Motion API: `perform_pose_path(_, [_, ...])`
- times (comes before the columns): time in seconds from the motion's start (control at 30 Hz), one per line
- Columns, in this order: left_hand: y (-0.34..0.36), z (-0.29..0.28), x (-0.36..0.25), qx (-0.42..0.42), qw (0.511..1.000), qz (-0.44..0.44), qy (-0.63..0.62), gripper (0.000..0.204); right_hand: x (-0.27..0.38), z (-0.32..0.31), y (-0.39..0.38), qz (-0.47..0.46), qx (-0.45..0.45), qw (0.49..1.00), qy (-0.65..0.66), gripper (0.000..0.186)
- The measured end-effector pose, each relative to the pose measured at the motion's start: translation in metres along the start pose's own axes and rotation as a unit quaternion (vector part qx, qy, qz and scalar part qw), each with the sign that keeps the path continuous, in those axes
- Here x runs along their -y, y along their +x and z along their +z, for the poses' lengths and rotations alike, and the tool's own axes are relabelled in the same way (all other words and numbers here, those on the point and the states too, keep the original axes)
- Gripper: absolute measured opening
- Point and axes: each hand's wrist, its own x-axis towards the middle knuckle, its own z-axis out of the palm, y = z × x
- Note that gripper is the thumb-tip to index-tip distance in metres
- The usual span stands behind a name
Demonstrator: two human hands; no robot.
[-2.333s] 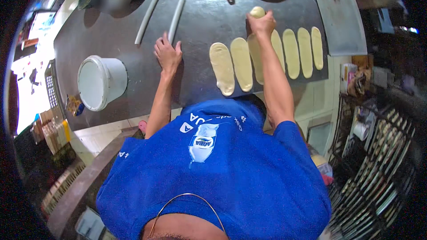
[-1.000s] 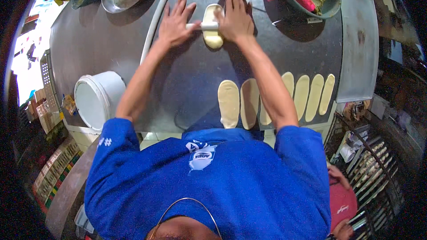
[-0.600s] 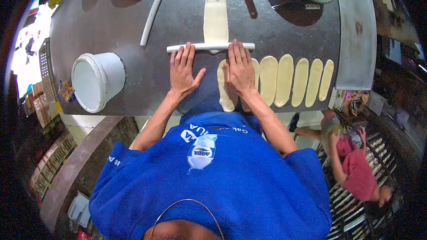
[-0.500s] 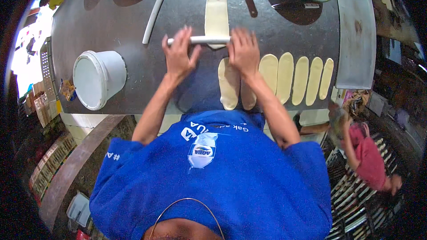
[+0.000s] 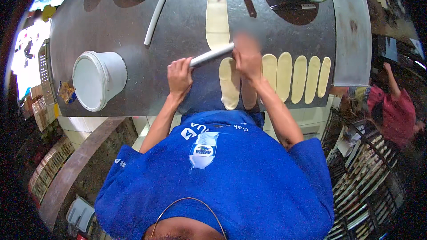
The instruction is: Rolling out dough balls and applying filling to make bread rolls.
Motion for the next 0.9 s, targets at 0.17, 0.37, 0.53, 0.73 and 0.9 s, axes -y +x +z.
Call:
perform_pose_path(0.17, [0.003,-0.03,0.026,0.001,0.974,-0.225,-0.038,0.037,-0.03,0.001,0.12,0.215,-0.069,0.974,-0.006,0.045])
perform_pose_path(0.37, [0.012,-0.066,0.004,-0.146,0.972,-0.173,-0.068,0.031,-0.015,0.034,0.154,0.195,-0.047,0.97,0.139,0.031])
perform_pose_path(0.53, [0.002,-0.043,-0.022,0.102,0.62,-0.355,-0.692,0.035,0.031,0.004,0.107,0.076,-0.07,0.96,0.258,0.028])
perform_pose_path(0.73, [-0.015,-0.032,-0.035,0.24,0.171,-0.39,-0.873,0.043,0.157,-0.088,-0.05,-0.015,-0.054,0.949,0.309,0.023])
perform_pose_path(0.9, [-0.029,-0.005,-0.027,0.274,0.559,-0.362,-0.693,0.041,0.188,-0.071,-0.141,0.003,-0.035,0.953,0.3,0.02])
